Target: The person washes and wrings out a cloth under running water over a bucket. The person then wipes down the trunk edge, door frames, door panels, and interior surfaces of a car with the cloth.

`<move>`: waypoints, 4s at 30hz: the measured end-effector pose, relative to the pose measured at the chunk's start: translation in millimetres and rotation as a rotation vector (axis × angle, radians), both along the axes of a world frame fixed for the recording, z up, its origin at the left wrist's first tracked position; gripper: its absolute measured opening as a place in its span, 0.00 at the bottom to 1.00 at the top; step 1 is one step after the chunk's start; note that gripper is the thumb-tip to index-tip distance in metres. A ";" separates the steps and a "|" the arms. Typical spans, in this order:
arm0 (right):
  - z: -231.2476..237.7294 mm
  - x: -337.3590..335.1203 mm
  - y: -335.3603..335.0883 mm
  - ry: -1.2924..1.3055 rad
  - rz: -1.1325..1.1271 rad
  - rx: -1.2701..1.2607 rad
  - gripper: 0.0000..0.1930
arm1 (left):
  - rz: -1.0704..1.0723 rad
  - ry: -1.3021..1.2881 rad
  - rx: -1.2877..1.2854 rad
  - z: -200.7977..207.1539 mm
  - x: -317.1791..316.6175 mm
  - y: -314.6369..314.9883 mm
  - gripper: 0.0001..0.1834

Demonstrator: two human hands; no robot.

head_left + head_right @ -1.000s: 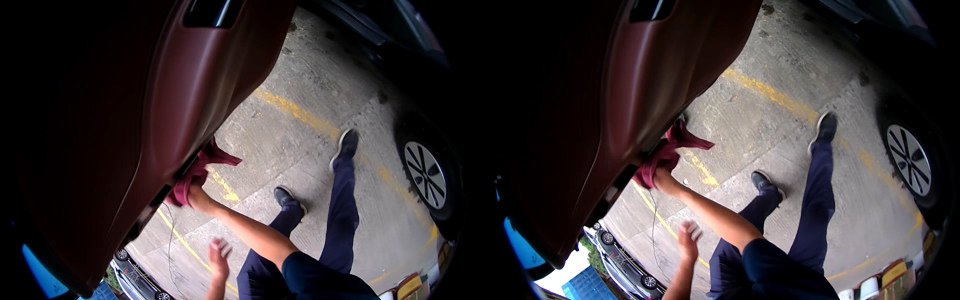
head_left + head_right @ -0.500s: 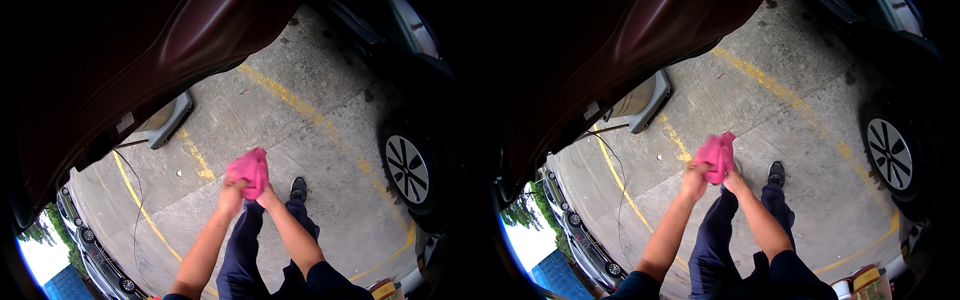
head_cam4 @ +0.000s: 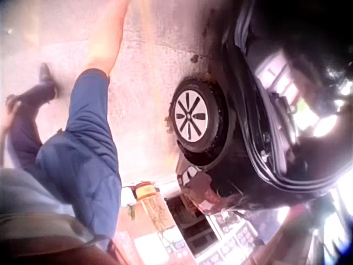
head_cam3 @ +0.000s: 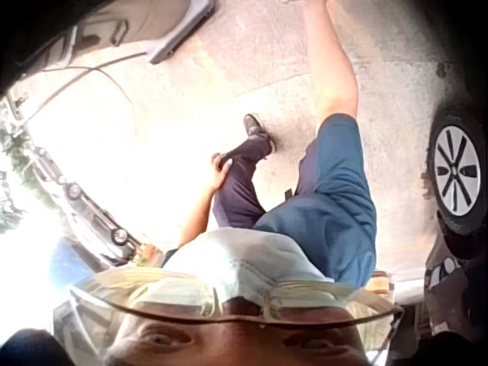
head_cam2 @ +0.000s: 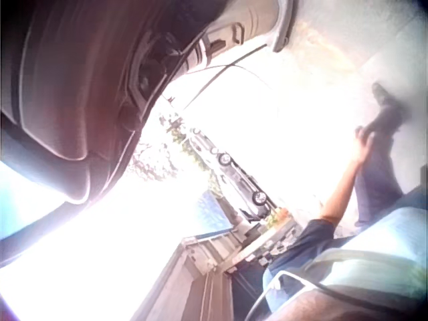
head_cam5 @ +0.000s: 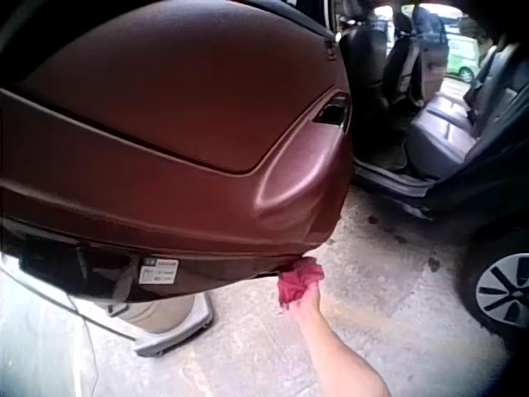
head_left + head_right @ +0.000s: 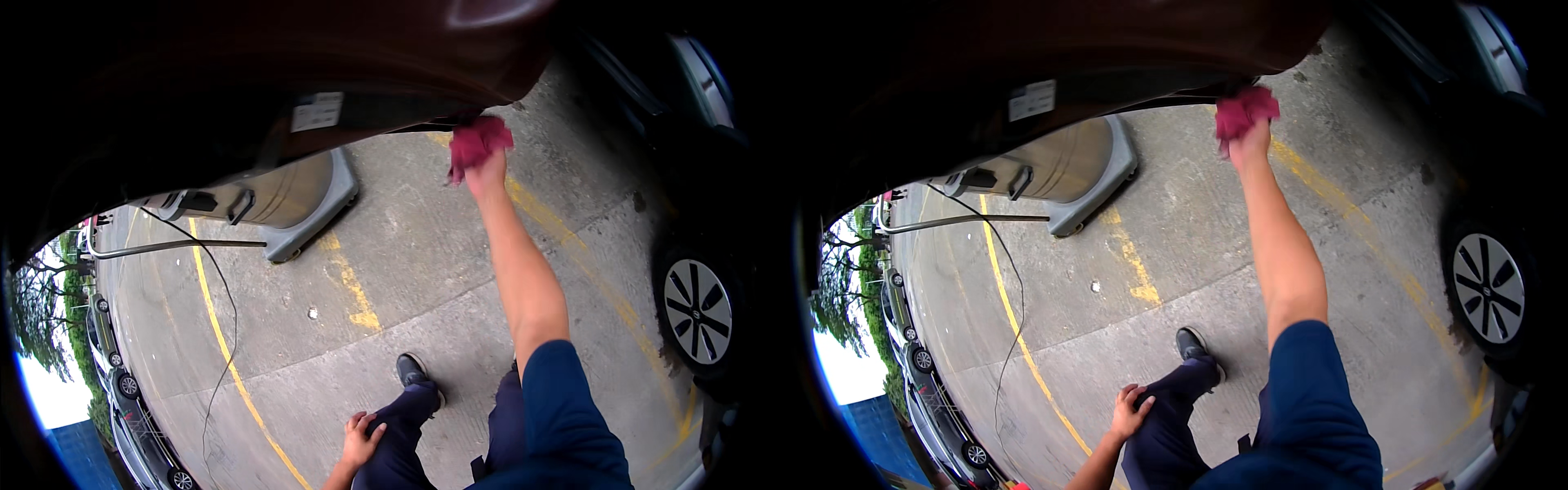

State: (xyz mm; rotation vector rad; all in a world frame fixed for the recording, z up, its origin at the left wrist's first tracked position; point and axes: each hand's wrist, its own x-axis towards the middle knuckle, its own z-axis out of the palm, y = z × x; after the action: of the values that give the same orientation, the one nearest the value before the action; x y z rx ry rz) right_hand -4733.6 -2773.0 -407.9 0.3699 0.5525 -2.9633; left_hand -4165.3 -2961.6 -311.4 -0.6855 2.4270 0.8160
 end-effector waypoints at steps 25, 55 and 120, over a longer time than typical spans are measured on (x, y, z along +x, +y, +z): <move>317.8 211.7 -171.7 0.437 0.475 -0.337 0.13 | 0.601 0.154 0.017 110.0 131.2 -68.2 0.20; 733.7 136.4 -85.0 0.952 -0.885 1.769 0.19 | 0.740 0.396 0.234 241.9 57.2 -97.8 0.16; 563.9 250.0 -159.2 1.393 0.151 2.499 0.25 | 0.807 0.528 1.177 383.9 -118.8 -76.2 0.15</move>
State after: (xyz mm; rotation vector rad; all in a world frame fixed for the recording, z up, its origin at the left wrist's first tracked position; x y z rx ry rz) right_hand -4483.6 -2932.2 156.0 -1.4344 3.0926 -0.1145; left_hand -4284.0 -3037.8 72.6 -0.9665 1.4259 2.6555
